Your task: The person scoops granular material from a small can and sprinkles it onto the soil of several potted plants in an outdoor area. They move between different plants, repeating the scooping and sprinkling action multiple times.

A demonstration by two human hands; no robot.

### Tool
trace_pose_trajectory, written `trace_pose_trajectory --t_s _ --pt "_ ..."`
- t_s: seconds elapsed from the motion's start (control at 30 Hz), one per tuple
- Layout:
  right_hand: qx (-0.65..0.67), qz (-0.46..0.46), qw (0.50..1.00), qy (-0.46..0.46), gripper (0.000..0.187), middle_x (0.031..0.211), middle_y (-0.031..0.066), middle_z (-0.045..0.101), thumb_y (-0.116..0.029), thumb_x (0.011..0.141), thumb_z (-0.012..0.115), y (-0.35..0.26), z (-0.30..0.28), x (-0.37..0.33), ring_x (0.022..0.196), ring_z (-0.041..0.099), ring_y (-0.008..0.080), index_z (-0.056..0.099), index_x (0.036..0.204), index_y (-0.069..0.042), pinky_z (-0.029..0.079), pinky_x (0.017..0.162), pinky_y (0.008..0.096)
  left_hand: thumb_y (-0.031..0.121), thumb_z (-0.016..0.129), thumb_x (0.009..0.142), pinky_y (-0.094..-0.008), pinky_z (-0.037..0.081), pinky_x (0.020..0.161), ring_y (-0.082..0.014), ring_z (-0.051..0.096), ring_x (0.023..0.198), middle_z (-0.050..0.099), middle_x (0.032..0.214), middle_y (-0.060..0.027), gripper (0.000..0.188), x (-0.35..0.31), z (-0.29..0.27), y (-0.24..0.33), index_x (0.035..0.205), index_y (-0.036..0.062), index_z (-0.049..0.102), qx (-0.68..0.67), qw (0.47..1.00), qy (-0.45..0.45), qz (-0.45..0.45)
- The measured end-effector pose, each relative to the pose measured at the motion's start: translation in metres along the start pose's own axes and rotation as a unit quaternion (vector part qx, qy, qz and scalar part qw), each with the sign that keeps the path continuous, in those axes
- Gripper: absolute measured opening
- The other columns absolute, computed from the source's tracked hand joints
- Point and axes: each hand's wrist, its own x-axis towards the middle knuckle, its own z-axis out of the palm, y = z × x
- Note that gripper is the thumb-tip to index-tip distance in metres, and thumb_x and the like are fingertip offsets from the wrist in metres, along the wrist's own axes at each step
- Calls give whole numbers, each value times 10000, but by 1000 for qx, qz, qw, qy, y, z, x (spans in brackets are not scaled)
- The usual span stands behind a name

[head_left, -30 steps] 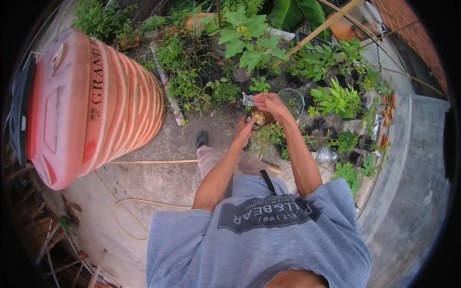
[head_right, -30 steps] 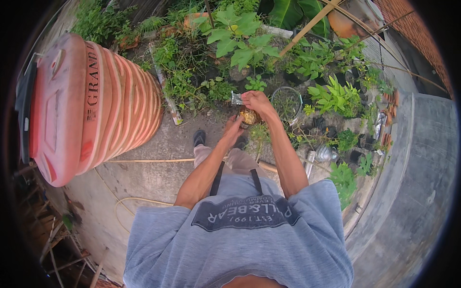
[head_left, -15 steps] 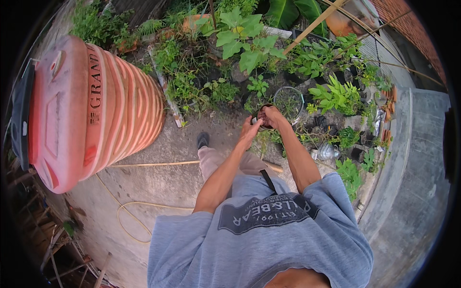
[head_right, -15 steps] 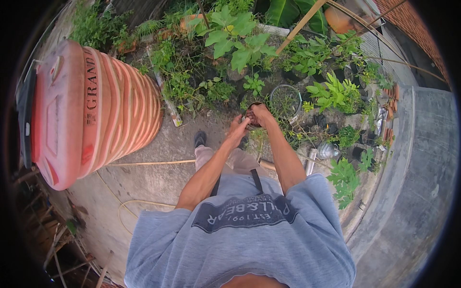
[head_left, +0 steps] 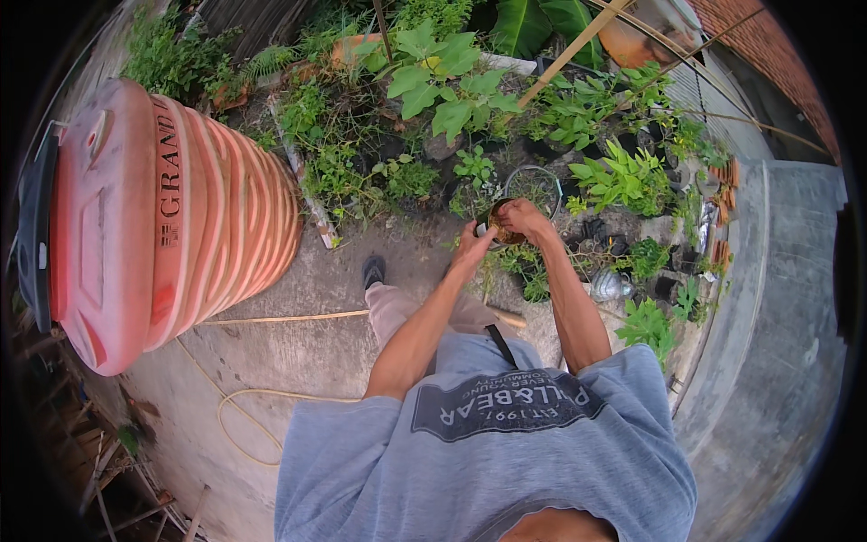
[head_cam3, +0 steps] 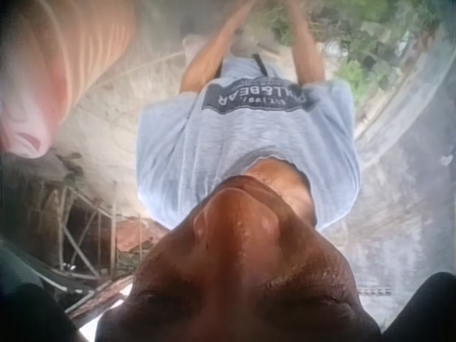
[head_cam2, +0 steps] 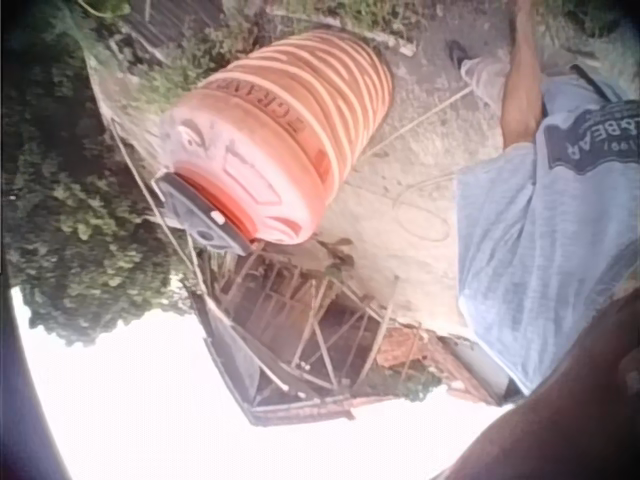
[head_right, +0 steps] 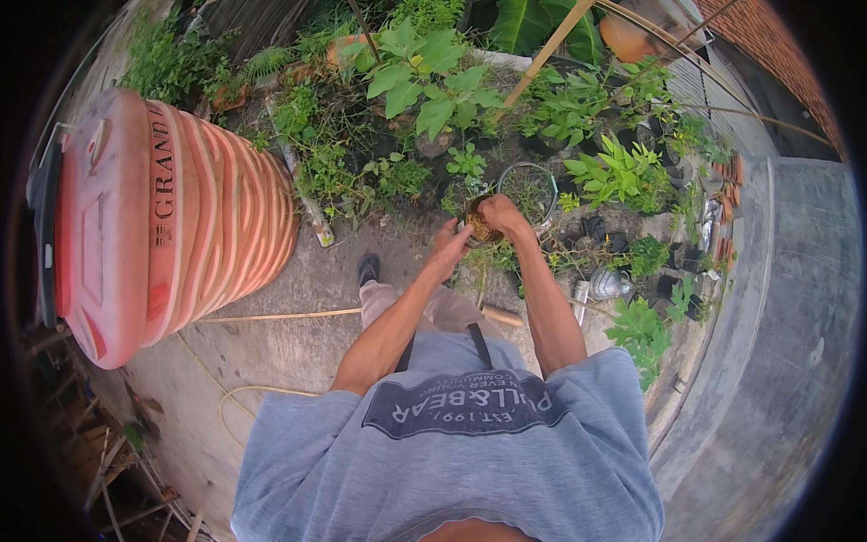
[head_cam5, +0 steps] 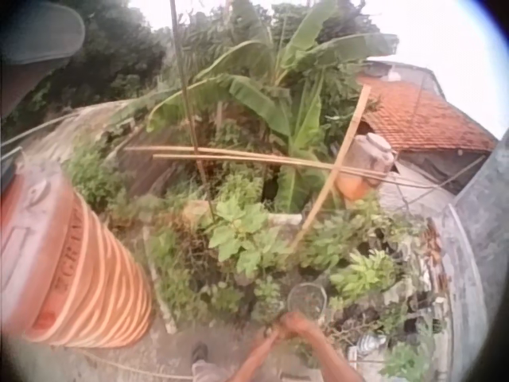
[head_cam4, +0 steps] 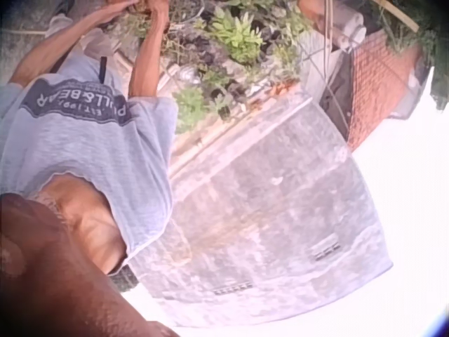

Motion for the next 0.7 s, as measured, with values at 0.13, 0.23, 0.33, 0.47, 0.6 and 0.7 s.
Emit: trace_pose_trajectory --t_s 0.13,0.23,0.33,0.47,0.6,0.7 --pt "-129 21 989 71 315 1010 187 639 -137 919 435 54 12 49 903 627 283 568 1063 111 487 789 388 339 661 814 -369 419 961 -261 503 1167 451 1342 -182 864 -4 19 8 1473 16 204 53 999 3 -8" --pt "-32 51 995 85 287 949 187 637 -131 911 444 56 8 51 825 622 280 580 1014 101 498 712 401 351 661 799 -364 449 894 -249 536 1088 495 1276 -165 854 5 24 -4 1465 26 237 71 997 32 3" --pt "250 76 965 11 248 895 123 600 -154 938 454 13 -8 4 710 595 207 580 969 57 514 620 340 361 660 789 -347 469 786 -216 559 956 550 1154 -134 809 1 29 -5 1431 21 302 17 999 36 3" --pt "258 -14 966 -19 233 830 81 616 -153 965 447 -10 -34 -17 713 604 167 596 931 23 532 641 303 340 662 796 -309 444 667 -160 539 807 581 1003 -86 710 1 34 -8 1360 17 376 -37 999 31 7" --pt "188 -119 973 68 283 858 102 644 -175 983 433 -21 -47 -26 757 629 167 616 924 32 522 679 275 302 649 816 -288 422 621 -132 516 769 573 966 -67 625 0 39 -5 1315 16 406 -49 998 29 -11" --pt "80 -96 991 51 268 894 104 644 -165 970 440 0 -50 -13 840 636 173 609 950 41 518 744 286 291 642 827 -314 400 747 -173 494 906 521 1085 -101 687 -6 45 3 1369 16 323 -49 999 16 -18"
